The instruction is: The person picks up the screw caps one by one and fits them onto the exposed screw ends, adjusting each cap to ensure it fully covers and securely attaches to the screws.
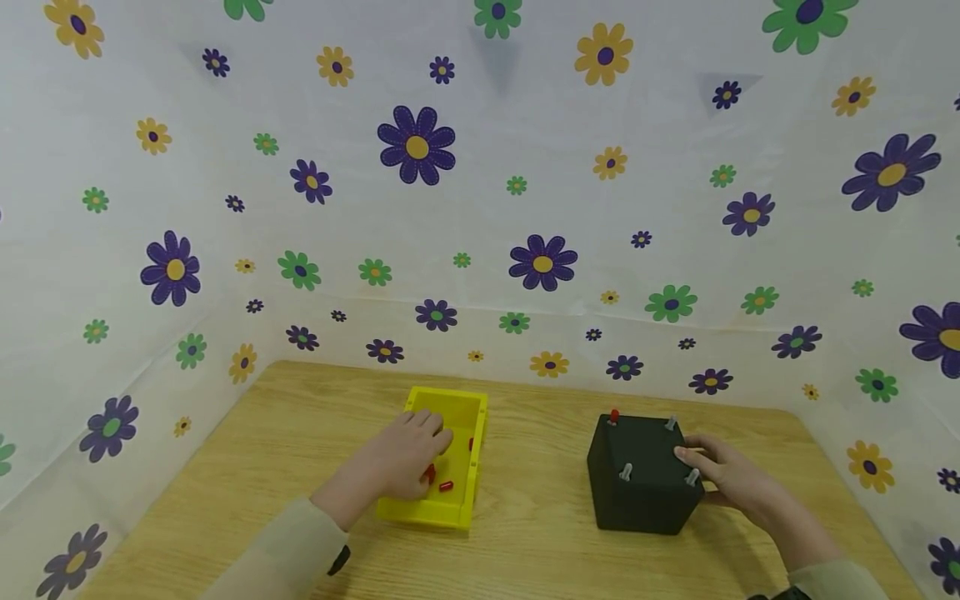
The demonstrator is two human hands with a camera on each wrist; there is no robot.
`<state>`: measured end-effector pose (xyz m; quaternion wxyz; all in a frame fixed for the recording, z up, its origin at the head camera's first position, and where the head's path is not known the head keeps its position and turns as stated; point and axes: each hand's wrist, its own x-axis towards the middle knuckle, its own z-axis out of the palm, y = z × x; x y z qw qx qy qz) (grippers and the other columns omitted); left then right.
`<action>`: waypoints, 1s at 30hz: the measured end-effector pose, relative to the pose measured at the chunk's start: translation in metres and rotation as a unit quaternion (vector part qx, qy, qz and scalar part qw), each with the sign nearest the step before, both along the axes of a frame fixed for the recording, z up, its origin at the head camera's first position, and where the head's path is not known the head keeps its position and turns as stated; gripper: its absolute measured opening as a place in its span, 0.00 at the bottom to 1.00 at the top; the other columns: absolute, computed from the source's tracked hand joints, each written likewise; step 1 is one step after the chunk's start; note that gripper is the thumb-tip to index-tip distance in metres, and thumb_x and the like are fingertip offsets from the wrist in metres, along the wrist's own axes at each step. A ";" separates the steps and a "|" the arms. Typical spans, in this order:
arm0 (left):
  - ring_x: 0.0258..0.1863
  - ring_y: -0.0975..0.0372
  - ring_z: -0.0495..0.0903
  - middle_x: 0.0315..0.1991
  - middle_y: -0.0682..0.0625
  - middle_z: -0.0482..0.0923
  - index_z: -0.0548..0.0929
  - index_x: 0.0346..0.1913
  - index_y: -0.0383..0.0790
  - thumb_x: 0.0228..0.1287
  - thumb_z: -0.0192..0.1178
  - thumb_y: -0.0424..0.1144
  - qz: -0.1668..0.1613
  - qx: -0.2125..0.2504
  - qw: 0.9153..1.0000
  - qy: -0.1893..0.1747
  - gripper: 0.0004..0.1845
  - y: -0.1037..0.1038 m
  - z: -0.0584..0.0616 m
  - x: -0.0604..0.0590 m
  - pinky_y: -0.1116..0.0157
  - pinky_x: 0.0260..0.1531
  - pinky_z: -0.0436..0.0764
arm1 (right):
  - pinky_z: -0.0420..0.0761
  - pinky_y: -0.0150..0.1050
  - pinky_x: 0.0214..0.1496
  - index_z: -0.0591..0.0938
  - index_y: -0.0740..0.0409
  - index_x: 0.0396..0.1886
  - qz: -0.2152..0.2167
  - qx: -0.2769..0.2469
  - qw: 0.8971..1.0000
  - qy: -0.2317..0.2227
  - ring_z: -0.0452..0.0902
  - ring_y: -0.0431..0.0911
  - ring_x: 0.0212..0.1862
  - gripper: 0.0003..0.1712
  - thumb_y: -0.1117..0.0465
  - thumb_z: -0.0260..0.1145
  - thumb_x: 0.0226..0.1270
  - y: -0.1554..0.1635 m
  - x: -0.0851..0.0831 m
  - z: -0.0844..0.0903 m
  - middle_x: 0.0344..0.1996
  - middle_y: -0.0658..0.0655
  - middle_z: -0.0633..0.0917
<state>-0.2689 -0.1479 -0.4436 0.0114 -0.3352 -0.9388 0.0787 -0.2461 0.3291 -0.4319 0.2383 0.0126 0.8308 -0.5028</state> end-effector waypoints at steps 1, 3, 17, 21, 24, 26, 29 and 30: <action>0.49 0.55 0.73 0.46 0.50 0.75 0.79 0.55 0.44 0.58 0.73 0.41 0.003 -0.001 1.000 -0.002 0.22 0.000 0.000 0.000 0.54 0.63 0.80 | 0.77 0.66 0.71 0.45 0.76 0.82 0.000 0.001 1.000 0.000 0.48 0.82 0.78 0.46 0.43 0.47 0.89 0.000 0.000 -0.001 0.79 0.84 0.49; 0.51 0.55 0.73 0.48 0.50 0.76 0.80 0.56 0.44 0.58 0.73 0.41 0.008 -0.004 1.000 -0.006 0.23 0.001 -0.002 0.000 0.53 0.65 0.79 | 0.76 0.67 0.71 0.44 0.76 0.82 0.001 0.001 1.000 -0.001 0.47 0.83 0.78 0.46 0.43 0.46 0.89 0.000 0.000 -0.001 0.79 0.84 0.48; 0.50 0.56 0.72 0.45 0.51 0.73 0.82 0.51 0.45 0.57 0.76 0.43 0.011 -0.022 1.000 0.003 0.20 0.004 -0.007 -0.002 0.55 0.63 0.77 | 0.76 0.67 0.71 0.45 0.76 0.82 0.000 0.004 1.000 -0.002 0.47 0.82 0.79 0.45 0.43 0.46 0.89 0.000 -0.001 0.000 0.79 0.85 0.48; 0.49 0.56 0.72 0.45 0.51 0.74 0.83 0.48 0.45 0.57 0.77 0.43 0.009 -0.025 1.000 0.011 0.18 0.005 -0.006 -0.002 0.56 0.62 0.77 | 0.76 0.67 0.71 0.45 0.76 0.81 -0.001 0.006 1.000 -0.001 0.49 0.82 0.78 0.45 0.43 0.46 0.89 -0.001 0.000 0.000 0.78 0.85 0.49; 0.50 0.56 0.72 0.47 0.50 0.75 0.84 0.49 0.46 0.58 0.77 0.44 0.012 -0.032 0.999 0.010 0.18 0.006 -0.007 -0.002 0.56 0.64 0.77 | 0.76 0.67 0.71 0.45 0.76 0.81 -0.001 0.006 1.000 -0.003 0.48 0.82 0.78 0.45 0.43 0.46 0.89 -0.001 0.000 0.001 0.78 0.85 0.49; 0.51 0.56 0.73 0.48 0.50 0.76 0.85 0.50 0.45 0.59 0.77 0.44 0.014 -0.037 0.999 0.010 0.19 0.007 -0.007 -0.002 0.55 0.66 0.77 | 0.76 0.67 0.71 0.45 0.76 0.81 -0.001 0.006 1.000 -0.003 0.48 0.82 0.79 0.45 0.43 0.46 0.89 -0.002 0.000 0.002 0.78 0.85 0.49; 0.52 0.56 0.73 0.50 0.49 0.77 0.86 0.51 0.45 0.59 0.77 0.45 0.016 -0.041 0.999 0.012 0.19 0.008 -0.008 -0.002 0.55 0.66 0.77 | 0.76 0.67 0.71 0.45 0.76 0.81 0.000 0.005 1.000 -0.004 0.47 0.82 0.79 0.45 0.43 0.46 0.89 -0.002 0.001 0.002 0.78 0.85 0.49; 0.51 0.56 0.73 0.50 0.49 0.77 0.86 0.52 0.45 0.59 0.78 0.45 0.017 -0.042 0.999 0.012 0.19 0.008 -0.009 -0.002 0.55 0.66 0.77 | 0.76 0.67 0.71 0.45 0.76 0.81 0.000 0.005 1.000 -0.004 0.47 0.82 0.79 0.45 0.43 0.46 0.89 -0.002 0.001 0.002 0.79 0.85 0.49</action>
